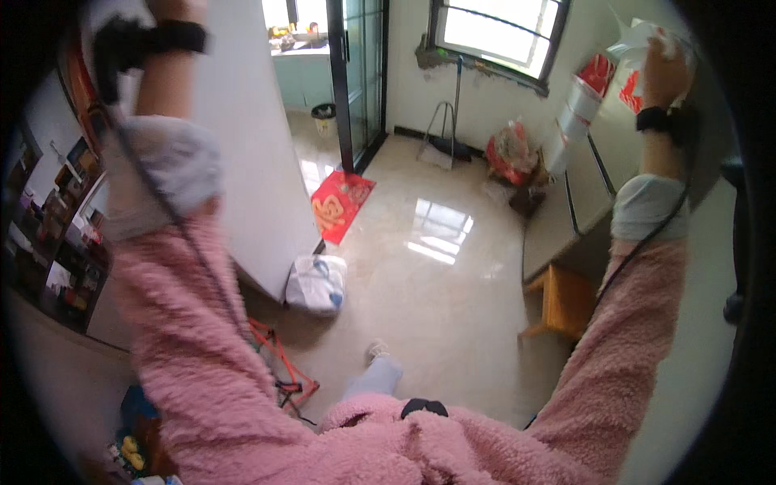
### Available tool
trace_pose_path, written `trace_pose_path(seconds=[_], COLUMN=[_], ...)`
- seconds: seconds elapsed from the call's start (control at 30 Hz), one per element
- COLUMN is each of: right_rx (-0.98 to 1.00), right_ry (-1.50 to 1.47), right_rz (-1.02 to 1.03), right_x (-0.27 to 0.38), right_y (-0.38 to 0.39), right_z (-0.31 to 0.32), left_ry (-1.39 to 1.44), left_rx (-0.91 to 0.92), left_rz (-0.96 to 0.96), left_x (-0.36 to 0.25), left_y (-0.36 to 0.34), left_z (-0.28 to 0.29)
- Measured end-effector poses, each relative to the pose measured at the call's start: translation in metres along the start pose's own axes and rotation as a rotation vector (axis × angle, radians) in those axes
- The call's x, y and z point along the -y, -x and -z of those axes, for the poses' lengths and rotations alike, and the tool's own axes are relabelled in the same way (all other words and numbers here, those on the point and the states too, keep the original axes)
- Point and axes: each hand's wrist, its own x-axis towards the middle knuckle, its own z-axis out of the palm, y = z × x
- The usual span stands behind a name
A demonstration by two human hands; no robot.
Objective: The person pets a dog, then walks to the kitchen and wipes a metal bowl with a cloth. They open the refrigerator, take out three eggs, and crack each egg into the bowl, discarding the shells. The person then picks up a whisk from a utensil holder.
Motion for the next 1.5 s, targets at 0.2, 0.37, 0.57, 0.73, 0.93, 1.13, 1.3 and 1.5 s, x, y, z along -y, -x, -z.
trace_pose_path(seconds=[0.2, 0.37, 0.57, 0.73, 0.93, 1.13, 1.3, 1.5], right_rx=[0.578, 1.031, 1.042, 1.101, 1.234, 1.410, 1.351, 1.423], right_ry=[-0.087, -0.440, -0.654, -0.868, -1.305, -1.875, -2.010, -2.346], right_rz=[0.526, 0.247, 0.020, -0.182, -0.279, -0.679, -0.882, -0.956], right_x=[0.114, 0.162, 0.149, 0.133, 0.202, 0.348, 0.508, 0.639], right_y=[0.207, 0.329, 0.424, 0.477, 0.483, 0.485, 0.486, 0.475], right_z=[-0.169, -0.239, -0.376, -0.485, -0.641, -0.765, -0.871, -1.006], left_ry=[0.451, 0.002, -0.391, -1.317, -1.472, -1.298, -0.874, -0.920], left_rx=[0.407, 0.171, 0.529, 1.044, 0.764, 0.095, -0.280, -0.370], left_rz=[0.570, 1.348, 1.031, 0.060, 0.219, 0.248, 0.381, 0.252], left_x=[0.265, 0.386, 0.544, 0.620, 0.698, 0.784, 0.847, 0.898], left_y=[0.161, 0.269, 0.206, 0.124, 0.035, -0.054, -0.170, -0.315], left_z=[-0.001, -0.006, 0.032, 0.069, 0.095, 0.184, 0.291, 0.391])
